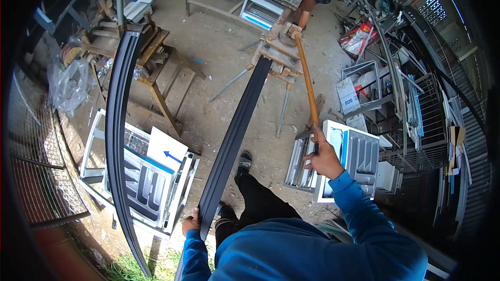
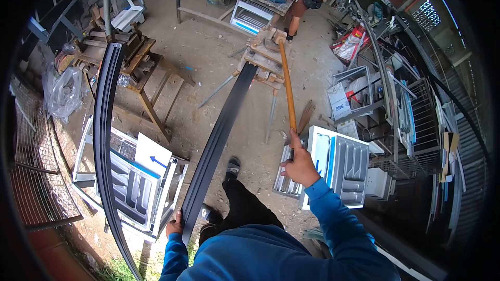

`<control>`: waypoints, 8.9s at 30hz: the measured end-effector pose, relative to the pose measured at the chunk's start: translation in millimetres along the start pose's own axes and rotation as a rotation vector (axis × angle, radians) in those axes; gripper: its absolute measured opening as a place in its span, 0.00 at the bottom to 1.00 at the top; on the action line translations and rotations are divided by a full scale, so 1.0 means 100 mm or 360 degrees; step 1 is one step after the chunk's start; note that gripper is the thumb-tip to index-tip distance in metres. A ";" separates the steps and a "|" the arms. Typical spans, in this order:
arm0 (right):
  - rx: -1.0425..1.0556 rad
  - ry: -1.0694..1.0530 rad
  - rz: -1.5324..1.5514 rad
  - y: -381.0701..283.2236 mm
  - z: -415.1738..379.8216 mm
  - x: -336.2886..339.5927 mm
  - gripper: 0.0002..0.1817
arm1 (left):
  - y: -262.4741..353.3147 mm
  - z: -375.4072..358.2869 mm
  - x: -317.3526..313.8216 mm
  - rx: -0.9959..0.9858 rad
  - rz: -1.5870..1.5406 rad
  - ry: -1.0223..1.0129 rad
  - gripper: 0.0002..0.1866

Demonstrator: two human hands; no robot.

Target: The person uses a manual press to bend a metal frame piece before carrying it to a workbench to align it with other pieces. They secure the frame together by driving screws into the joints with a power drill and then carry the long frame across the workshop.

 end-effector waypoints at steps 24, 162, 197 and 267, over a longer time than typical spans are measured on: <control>0.1305 0.1444 0.0617 -2.38 0.77 2.51 0.36 | -1.94 -0.22 0.05 0.0262 -0.0070 0.0100 0.45; 0.2046 0.0945 0.0018 -1.73 2.03 2.40 0.50 | 3.90 -5.48 4.12 -0.1722 -0.1090 0.0902 0.45; 0.2440 -0.0336 0.0371 -2.92 4.79 1.34 0.42 | 6.64 -4.93 4.15 -0.1556 -0.1243 0.0644 0.50; 0.1035 0.0060 -0.0383 4.89 14.61 12.28 0.09 | 20.27 -7.78 -0.54 -0.1696 -0.1150 -0.0067 0.53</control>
Point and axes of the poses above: each hand's wrist, its own z-axis towards the middle knuckle, its own x-axis out of the back of the hand, y = z × x, the point moved 9 cm from there along z, towards the middle knuckle, and after that the axes turned 15 degrees about x, right-handed, at the moved point
